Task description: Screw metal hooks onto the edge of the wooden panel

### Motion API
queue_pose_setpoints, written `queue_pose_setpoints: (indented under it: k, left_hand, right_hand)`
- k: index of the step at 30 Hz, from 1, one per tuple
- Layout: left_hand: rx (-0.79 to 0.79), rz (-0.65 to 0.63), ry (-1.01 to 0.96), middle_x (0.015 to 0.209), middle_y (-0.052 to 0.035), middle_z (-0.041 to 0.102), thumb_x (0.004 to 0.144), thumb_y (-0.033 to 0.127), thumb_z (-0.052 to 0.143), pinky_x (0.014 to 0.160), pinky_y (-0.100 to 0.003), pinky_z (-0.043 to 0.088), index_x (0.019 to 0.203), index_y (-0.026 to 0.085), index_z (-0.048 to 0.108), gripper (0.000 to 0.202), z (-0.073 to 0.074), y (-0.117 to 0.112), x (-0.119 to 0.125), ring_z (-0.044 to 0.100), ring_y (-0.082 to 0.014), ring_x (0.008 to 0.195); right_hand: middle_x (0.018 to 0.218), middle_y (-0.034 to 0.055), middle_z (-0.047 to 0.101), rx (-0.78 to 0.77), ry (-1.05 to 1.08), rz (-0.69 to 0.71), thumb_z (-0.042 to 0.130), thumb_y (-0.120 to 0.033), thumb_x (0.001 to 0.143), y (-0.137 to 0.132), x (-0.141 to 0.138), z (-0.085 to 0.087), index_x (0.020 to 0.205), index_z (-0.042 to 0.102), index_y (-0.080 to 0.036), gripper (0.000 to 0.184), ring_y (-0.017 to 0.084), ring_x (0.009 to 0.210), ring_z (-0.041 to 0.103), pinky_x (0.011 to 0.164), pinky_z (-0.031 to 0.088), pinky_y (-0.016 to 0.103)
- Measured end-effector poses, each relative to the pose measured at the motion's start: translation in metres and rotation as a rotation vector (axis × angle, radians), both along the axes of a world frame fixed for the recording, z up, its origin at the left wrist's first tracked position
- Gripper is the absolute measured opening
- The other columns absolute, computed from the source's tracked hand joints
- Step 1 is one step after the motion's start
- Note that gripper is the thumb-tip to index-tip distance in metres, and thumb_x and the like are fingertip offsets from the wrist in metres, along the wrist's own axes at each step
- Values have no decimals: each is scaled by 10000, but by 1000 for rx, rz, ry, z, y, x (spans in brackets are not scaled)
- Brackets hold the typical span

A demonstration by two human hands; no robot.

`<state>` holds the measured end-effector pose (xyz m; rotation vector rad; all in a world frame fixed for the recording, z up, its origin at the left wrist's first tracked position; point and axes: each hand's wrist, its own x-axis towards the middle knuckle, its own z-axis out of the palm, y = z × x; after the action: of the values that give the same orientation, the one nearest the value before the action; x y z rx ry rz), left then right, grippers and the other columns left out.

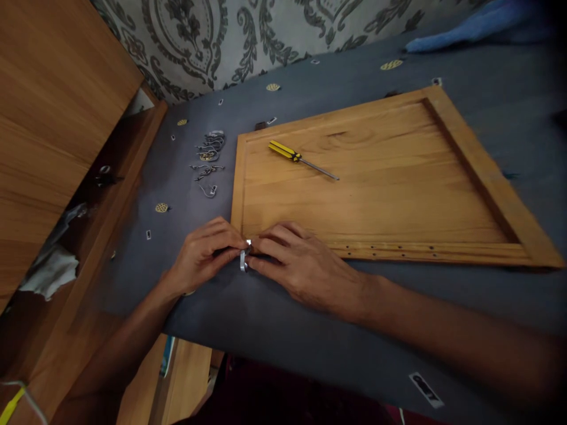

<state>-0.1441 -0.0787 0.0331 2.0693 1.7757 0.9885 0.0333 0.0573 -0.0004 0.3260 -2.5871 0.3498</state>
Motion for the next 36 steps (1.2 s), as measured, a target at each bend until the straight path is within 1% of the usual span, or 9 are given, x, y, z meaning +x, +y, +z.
queue_pose_setpoints:
  k: [11, 17, 19, 22, 25, 28, 32, 36]
  left_hand:
    - [-58, -29, 7, 892, -33, 681, 889, 140, 633, 769, -287, 516, 1016, 197, 647, 140, 4, -2, -3, 615, -134, 872]
    - [-75, -24, 3, 925, -39, 677, 886, 150, 638, 791, -286, 527, 1079, 199, 621, 200, 5, -5, -7, 619, -138, 905]
    - [-82, -15, 12, 967, -44, 671, 887, 162, 640, 818, -282, 528, 1074, 201, 624, 191, 5, -7, -8, 621, -138, 942]
    - [-87, 21, 33, 1096, -61, 644, 888, 177, 641, 884, -287, 518, 1081, 209, 626, 197, 6, -9, -9, 611, -145, 1037]
    - [-113, 41, 53, 1161, -67, 618, 889, 214, 647, 934, -303, 499, 1111, 215, 613, 225, 6, -11, -10, 591, -157, 1093]
    - [-161, 18, 72, 1205, -74, 594, 890, 286, 650, 964, -332, 489, 1165, 224, 591, 289, 7, -12, -11, 564, -180, 1133]
    - [-216, -16, 100, 1259, -86, 556, 868, 370, 669, 1002, -381, 473, 1258, 242, 551, 427, 8, -12, -11, 516, -218, 1195]
    - [-240, -22, 121, 1270, -86, 536, 858, 408, 672, 1018, -394, 457, 1287, 254, 524, 479, 8, -12, -12, 493, -225, 1211]
  right_hand:
    - [1003, 75, 675, 0, -7, 0, 421, -187, 1004, 0, 0, 0, 1083, 675, -145, 269, 241, 967, 506, 858, 446, 403]
    - [1018, 68, 680, -19, -8, 9, 442, -187, 999, 1, 0, 2, 1091, 675, -144, 254, 235, 966, 512, 864, 446, 397]
    - [1027, 65, 682, -14, -5, 4, 447, -184, 997, 1, 0, 2, 1089, 675, -148, 248, 232, 970, 514, 868, 446, 395]
    - [1038, 65, 685, -3, -1, 3, 442, -184, 999, 1, 0, 1, 1087, 675, -156, 251, 230, 976, 520, 876, 448, 399]
    - [1051, 68, 687, -5, 5, 8, 426, -185, 1005, 1, 0, 1, 1105, 671, -157, 266, 228, 986, 524, 884, 449, 402]
    - [1075, 66, 684, -6, 6, 8, 440, -190, 1003, 1, 0, 1, 1113, 667, -155, 255, 226, 1007, 522, 896, 445, 400]
    - [1051, 61, 687, -3, 5, 0, 463, -200, 998, 1, -1, 2, 1075, 677, -164, 231, 219, 996, 523, 897, 440, 392]
    - [1051, 60, 686, -3, 10, -2, 481, -188, 987, 1, 0, 3, 1080, 675, -160, 217, 223, 993, 525, 894, 436, 388]
